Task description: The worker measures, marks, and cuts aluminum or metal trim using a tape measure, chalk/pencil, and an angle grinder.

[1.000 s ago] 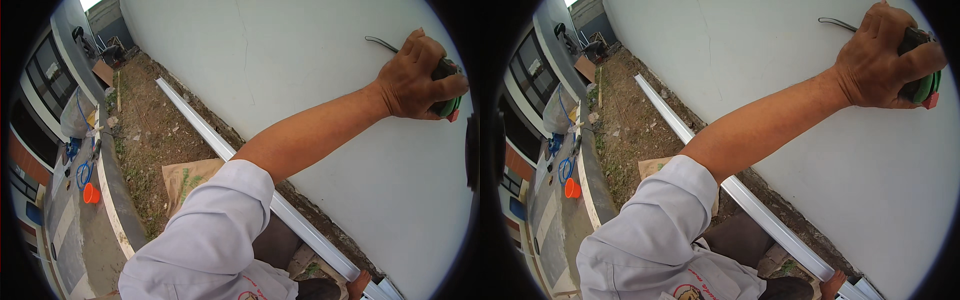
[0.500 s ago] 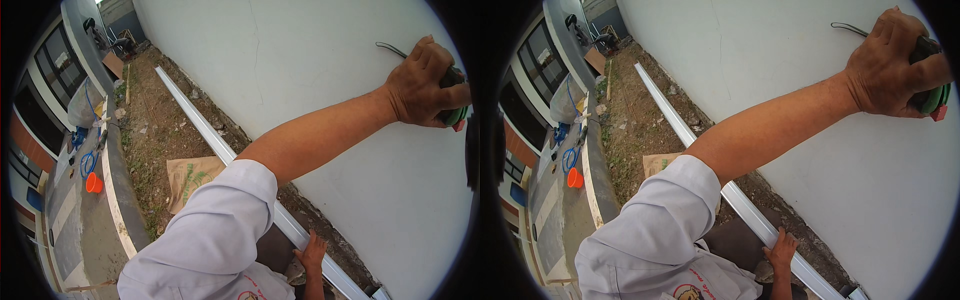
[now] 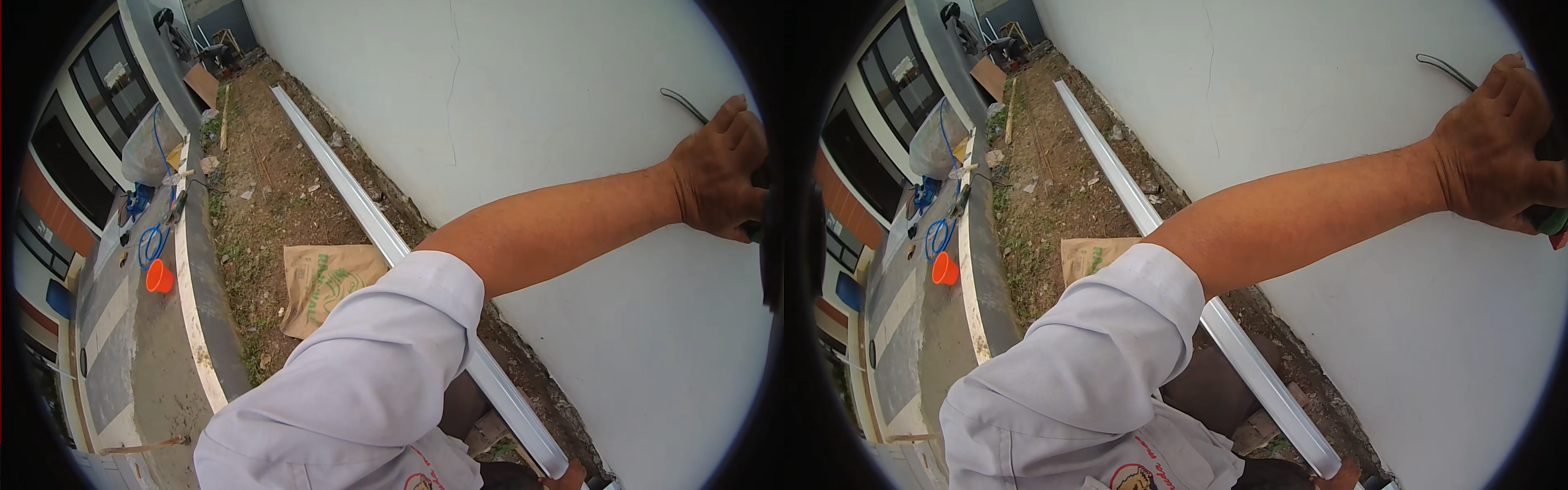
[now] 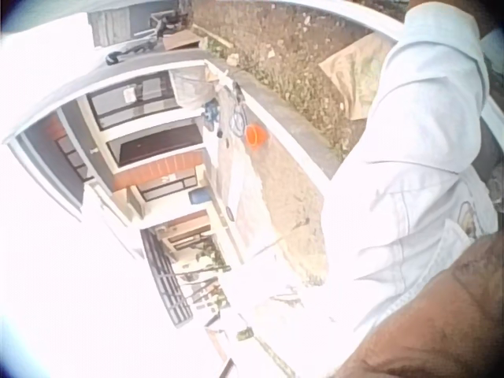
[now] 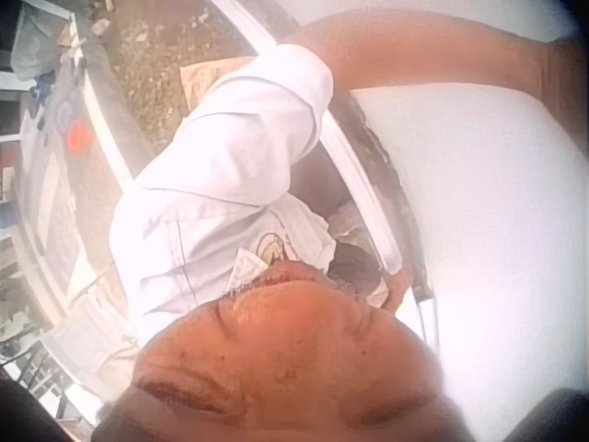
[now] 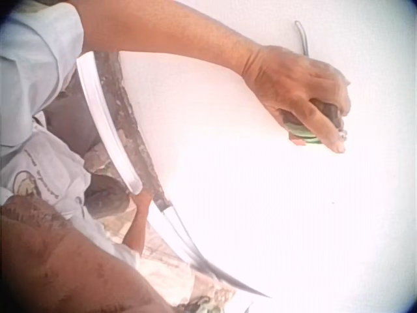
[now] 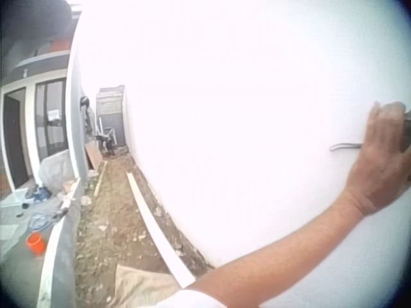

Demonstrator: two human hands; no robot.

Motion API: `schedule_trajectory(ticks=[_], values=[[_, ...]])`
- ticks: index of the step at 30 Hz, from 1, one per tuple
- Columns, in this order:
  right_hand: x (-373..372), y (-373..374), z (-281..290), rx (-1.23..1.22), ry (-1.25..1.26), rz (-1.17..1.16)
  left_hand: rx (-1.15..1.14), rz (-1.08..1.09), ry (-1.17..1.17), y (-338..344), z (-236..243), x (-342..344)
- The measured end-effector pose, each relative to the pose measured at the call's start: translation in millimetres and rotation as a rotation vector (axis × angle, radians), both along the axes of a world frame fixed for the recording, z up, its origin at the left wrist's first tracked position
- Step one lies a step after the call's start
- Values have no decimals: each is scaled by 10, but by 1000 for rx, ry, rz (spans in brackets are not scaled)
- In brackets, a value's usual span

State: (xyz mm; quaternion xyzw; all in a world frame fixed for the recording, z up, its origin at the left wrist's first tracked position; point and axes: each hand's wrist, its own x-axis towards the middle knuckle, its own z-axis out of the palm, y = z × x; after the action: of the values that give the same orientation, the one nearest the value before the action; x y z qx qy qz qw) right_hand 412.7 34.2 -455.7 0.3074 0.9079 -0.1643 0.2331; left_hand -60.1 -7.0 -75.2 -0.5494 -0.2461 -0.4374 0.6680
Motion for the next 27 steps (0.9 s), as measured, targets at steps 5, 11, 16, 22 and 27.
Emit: schedule_trajectory(ticks=[5,11,16,22,27], values=[[-259,-91,-453,81,111,-3,196,8,-13,92,39,-17],[-1739,-1034,-564,72,492,7,90,-67,-48,166,36,-17],[-2046,-1096,-204,-117,503,137,149,-1,6,161,40,-99],[94,352,-801,75,176,89,103,-56,-14,40,44,3],[-160,319,-747,173,71,68,195,-77,-32,250,35,-3]])
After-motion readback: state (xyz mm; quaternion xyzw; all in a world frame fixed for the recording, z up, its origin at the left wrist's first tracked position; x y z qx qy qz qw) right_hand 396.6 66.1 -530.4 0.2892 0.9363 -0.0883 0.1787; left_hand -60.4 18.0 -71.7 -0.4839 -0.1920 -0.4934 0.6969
